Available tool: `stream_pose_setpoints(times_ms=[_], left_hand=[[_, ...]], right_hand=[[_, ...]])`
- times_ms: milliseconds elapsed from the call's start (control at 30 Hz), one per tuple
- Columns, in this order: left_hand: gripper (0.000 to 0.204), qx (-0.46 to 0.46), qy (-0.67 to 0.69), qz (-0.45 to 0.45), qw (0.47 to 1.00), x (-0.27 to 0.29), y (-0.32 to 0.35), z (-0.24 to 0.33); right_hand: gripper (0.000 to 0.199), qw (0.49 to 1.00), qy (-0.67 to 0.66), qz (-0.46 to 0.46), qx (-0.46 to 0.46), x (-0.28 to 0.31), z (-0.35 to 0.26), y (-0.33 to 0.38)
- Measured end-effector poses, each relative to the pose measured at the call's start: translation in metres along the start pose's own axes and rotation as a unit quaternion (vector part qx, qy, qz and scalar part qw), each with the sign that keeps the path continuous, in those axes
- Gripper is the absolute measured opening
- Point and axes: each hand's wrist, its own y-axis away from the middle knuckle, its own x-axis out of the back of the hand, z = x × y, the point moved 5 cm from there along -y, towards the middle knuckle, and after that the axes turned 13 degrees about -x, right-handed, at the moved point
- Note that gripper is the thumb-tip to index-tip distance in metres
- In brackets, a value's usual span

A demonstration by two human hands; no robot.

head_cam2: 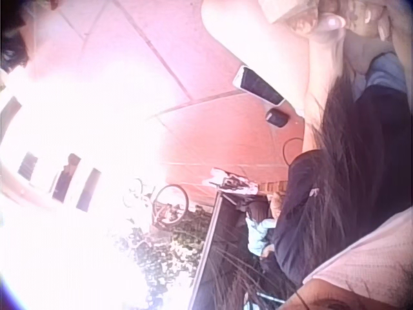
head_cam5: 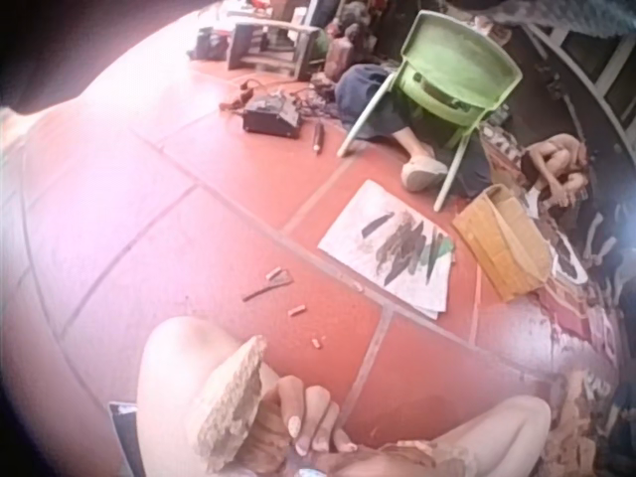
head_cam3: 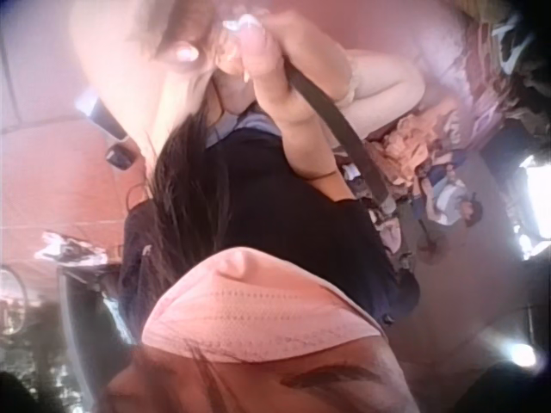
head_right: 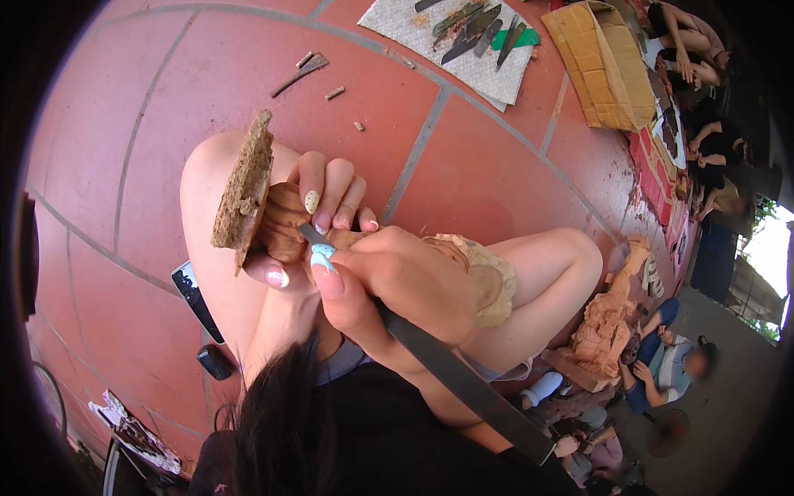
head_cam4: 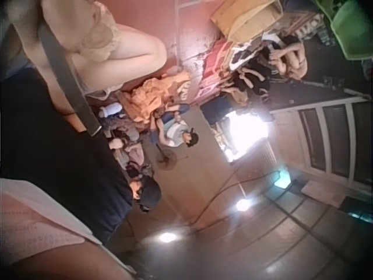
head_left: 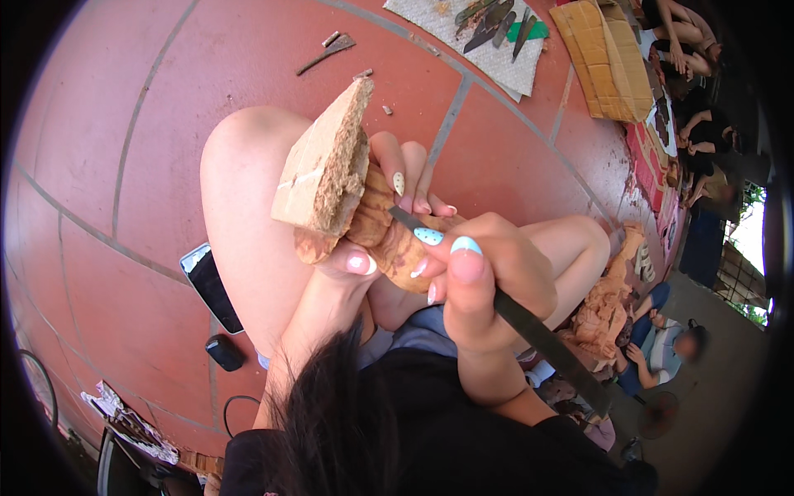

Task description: The person carves a wooden figurine using a chisel while sitting cross-legged on the floor. They hold the wood with one hand and carefully shape its surface with the other, rotating the piece to access different areas.

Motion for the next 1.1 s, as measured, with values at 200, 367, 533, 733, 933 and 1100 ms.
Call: stream_pose_setpoints(times_ms=[200,367,533,733,933,1100], left_hand=[[0.054,-0.005,0.011,-0.026,1.000,0.005,0.001,0.000],[0.054,-0.006,-0.004,-0.007,1.000,0.005,0.001,0.002],[0.056,0.001,-0.003,0.004,1.000,0.005,0.002,0.002],[0.055,0.003,-0.008,0.004,1.000,0.007,0.002,0.003],[0.054,0.003,-0.010,0.021,1.000,0.005,0.004,0.004],[0.056,0.000,-0.009,0.014,1.000,0.007,0.003,0.004]], right_hand=[[0.013,1.000,0.014,-0.012,-0.025,0.003,0.001,0.002],[0.015,0.996,0.080,-0.006,0.032,0.001,-0.011,-0.008],[0.015,0.999,0.037,-0.018,0.005,0.004,-0.003,-0.002],[0.015,1.000,0.007,0.001,0.004,0.000,-0.004,-0.002],[0.015,0.996,0.078,0.022,0.048,-0.001,-0.012,-0.001],[0.015,1.000,0.018,0.000,-0.009,-0.004,-0.002,0.001]])
